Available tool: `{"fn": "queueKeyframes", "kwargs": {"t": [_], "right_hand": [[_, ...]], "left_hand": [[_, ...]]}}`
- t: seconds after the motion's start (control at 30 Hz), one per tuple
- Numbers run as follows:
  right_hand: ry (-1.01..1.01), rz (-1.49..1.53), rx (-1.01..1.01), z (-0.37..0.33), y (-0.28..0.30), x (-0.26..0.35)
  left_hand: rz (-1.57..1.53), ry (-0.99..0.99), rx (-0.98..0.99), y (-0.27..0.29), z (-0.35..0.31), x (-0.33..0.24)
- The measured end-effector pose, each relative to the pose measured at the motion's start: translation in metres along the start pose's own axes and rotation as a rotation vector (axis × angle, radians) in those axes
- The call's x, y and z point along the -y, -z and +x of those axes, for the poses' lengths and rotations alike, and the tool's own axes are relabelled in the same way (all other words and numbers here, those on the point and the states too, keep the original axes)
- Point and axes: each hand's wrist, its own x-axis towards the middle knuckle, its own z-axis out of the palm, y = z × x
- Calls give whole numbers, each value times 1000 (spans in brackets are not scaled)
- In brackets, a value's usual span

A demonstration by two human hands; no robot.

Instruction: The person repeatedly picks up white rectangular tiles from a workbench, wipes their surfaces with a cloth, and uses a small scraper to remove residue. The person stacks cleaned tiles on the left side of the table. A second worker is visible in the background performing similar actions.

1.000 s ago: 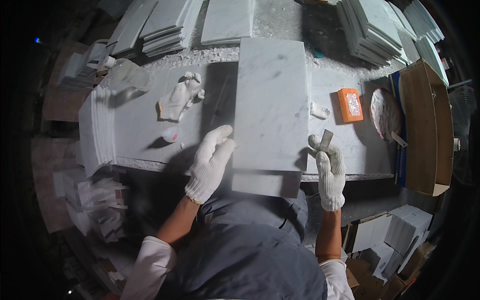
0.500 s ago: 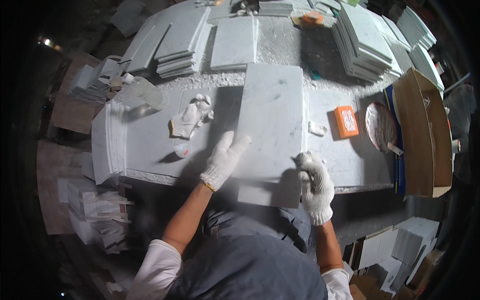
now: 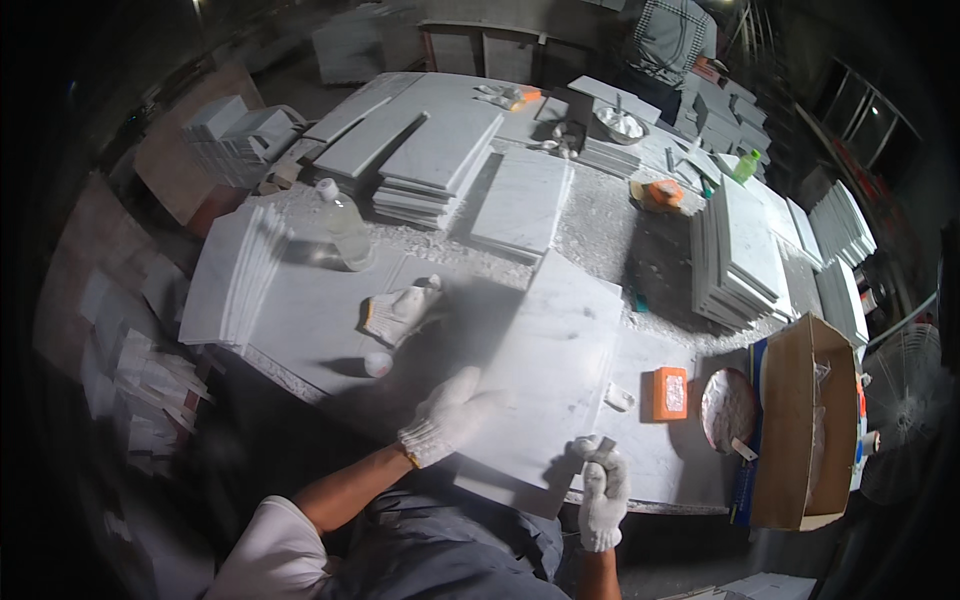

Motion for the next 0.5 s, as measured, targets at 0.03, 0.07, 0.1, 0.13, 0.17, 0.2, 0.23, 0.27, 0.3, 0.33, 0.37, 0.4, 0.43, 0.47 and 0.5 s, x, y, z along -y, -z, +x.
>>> {"fn": "queueKeyframes", "kwargs": {"t": [0.03, 0.07, 0.1, 0.13, 0.17, 0.2, 0.23, 0.27, 0.3, 0.33, 0.37, 0.4, 0.43, 0.47, 0.5], "right_hand": [[-43, 36, -21, 2, -1, 3], [-18, -20, -53, 4, -2, 5], [12, -81, -87, 6, -4, 6], [52, -279, -120, 8, -4, 9], [46, -351, -160, 10, -4, 10], [51, -368, -157, 10, -5, 12], [46, -430, -202, 11, -5, 12], [91, -374, -183, 11, -6, 13], [121, -340, -201, 13, -8, 13], [158, -339, -219, 14, -11, 13], [151, -322, -214, 17, -13, 14], [155, -339, -205, 22, -16, 15], [171, -363, -206, 27, -19, 16], [155, -423, -193, 30, -22, 18], [132, -355, -162, 36, -27, 19]], "left_hand": [[-76, -10, 6, 1, 1, -1], [-152, -21, 13, 1, 3, -1], [-183, 8, 33, 2, 5, -2], [-214, 9, 50, 4, 8, -3], [-178, -44, 33, 7, 11, -5], [-98, -77, 25, 11, 14, -7], [-18, -110, 17, 16, 17, -11], [-137, -76, 23, 24, 19, -14], [-253, -44, 32, 34, 22, -19], [-331, 33, 50, 45, 25, -24], [-414, 54, 60, 62, 26, -28], [-562, 5, 58, 79, 27, -32], [-613, -56, 32, 96, 30, -37], [-583, -93, 7, 118, 34, -42], [-461, -229, -53, 141, 41, -47]]}}
